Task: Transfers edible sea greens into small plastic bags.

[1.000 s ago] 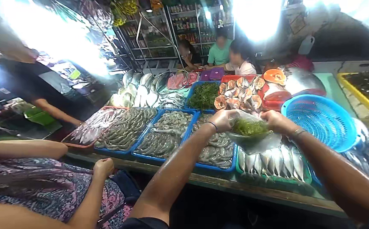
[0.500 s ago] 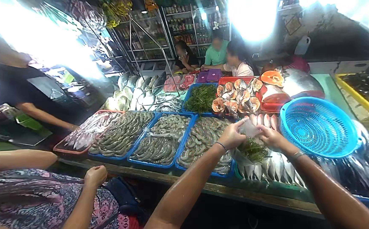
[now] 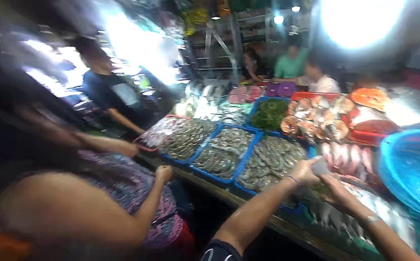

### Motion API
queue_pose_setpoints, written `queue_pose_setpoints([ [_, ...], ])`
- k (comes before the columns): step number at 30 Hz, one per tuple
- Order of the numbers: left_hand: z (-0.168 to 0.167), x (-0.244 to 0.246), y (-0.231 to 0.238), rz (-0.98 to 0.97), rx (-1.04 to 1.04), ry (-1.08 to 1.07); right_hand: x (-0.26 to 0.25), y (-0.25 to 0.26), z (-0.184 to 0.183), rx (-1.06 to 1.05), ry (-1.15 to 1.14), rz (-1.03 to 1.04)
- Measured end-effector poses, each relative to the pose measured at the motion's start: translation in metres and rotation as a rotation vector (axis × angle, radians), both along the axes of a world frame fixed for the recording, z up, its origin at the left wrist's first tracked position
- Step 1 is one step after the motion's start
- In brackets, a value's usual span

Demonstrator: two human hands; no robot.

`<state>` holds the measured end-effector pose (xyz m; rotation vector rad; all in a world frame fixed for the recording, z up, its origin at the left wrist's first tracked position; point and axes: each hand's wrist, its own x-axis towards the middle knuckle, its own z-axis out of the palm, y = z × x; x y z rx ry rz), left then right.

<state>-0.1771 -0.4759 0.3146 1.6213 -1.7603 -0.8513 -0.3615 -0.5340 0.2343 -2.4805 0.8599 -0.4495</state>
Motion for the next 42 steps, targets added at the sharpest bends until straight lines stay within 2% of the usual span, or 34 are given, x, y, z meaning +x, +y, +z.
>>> queue_pose_setpoints([
  [4, 0.011, -0.008, 0.013, 0.015, -0.035, 0.020, 0.000, 0.010, 0.008, -0.150, 0.180, -0.061],
  [7, 0.010, -0.013, 0.013, 0.027, -0.073, 0.112, -0.005, 0.007, 0.003, -0.169, 0.245, -0.109],
  [13, 0.032, -0.007, 0.014, -0.051, -0.015, 0.006, -0.015, 0.001, 0.031, -0.173, 0.165, 0.001],
  [16, 0.024, -0.006, 0.011, -0.053, 0.012, 0.059, -0.020, 0.000, 0.034, -0.106, 0.327, -0.003],
  [19, 0.010, -0.010, 0.012, -0.028, 0.010, 0.138, -0.022, 0.009, 0.017, -0.152, 0.463, -0.092],
  [22, 0.012, -0.007, 0.016, -0.041, -0.029, 0.125, -0.024, 0.010, 0.023, -0.134, 0.362, -0.102],
  [27, 0.025, -0.003, 0.021, -0.077, 0.038, -0.039, -0.001, 0.031, 0.084, -0.006, 0.156, -0.015],
  [30, 0.016, 0.004, 0.022, -0.036, 0.044, -0.103, 0.025, 0.029, 0.070, 0.164, -0.007, 0.025],
  [32, 0.011, 0.016, 0.029, 0.006, 0.039, -0.060, 0.033, 0.026, 0.060, 0.125, 0.131, 0.002],
  [34, 0.009, 0.026, 0.034, 0.020, 0.076, -0.024, 0.033, 0.025, 0.065, 0.019, 0.379, -0.036],
  [36, 0.006, 0.033, 0.039, 0.012, 0.102, -0.016, 0.029, 0.027, 0.076, -0.068, 0.527, -0.046],
  [39, 0.017, 0.038, 0.045, 0.020, 0.062, 0.004, 0.031, 0.027, 0.099, -0.174, 0.652, -0.007],
  [42, 0.037, 0.039, 0.046, 0.049, 0.054, 0.010, 0.034, 0.024, 0.106, -0.254, 0.692, 0.055],
])
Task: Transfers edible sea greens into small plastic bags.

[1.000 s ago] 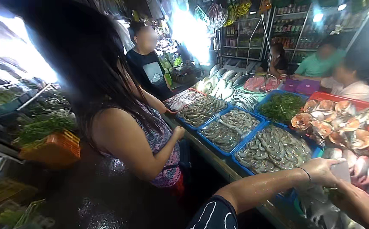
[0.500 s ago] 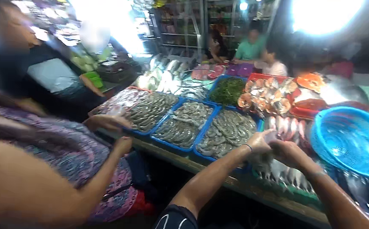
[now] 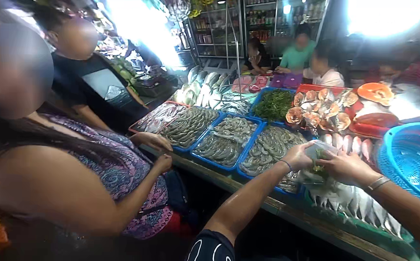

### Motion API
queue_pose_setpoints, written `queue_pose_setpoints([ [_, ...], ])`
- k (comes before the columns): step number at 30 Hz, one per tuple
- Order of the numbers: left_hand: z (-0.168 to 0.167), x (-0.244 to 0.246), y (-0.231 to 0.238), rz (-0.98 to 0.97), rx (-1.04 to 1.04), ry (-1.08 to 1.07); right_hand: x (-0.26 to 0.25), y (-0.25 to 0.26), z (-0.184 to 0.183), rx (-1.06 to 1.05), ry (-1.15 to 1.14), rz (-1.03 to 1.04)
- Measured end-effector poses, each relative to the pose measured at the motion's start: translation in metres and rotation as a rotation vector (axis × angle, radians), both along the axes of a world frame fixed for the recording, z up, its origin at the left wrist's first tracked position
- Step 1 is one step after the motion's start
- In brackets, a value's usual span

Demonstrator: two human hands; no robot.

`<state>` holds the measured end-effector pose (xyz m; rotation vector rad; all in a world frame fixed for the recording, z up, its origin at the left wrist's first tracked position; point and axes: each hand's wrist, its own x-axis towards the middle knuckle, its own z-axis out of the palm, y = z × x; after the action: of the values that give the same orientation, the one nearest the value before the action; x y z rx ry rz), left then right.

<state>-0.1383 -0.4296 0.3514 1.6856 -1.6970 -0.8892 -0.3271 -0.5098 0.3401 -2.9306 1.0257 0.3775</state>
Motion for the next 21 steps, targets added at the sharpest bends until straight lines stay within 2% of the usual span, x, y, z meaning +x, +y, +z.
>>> queue_pose_setpoints([
  [3, 0.004, -0.001, -0.005, -0.019, 0.026, -0.072, -0.004, -0.004, 0.002, -0.069, -0.001, 0.031],
  [5, 0.005, 0.003, -0.008, -0.037, 0.045, -0.145, -0.008, -0.008, 0.015, -0.115, -0.044, 0.062],
  [11, 0.015, 0.016, -0.025, -0.154, 0.000, -0.400, -0.029, -0.029, 0.057, 0.106, 0.078, 0.050],
  [14, 0.032, 0.014, -0.030, -0.138, 0.027, -0.371, -0.036, -0.033, 0.066, 0.069, 0.132, 0.050],
  [18, 0.044, 0.002, -0.038, -0.080, 0.048, -0.198, -0.045, -0.036, 0.070, 0.147, -0.007, 0.054],
  [21, 0.049, -0.009, -0.045, -0.109, -0.011, -0.292, -0.067, -0.055, 0.073, 0.171, -0.148, 0.114],
])
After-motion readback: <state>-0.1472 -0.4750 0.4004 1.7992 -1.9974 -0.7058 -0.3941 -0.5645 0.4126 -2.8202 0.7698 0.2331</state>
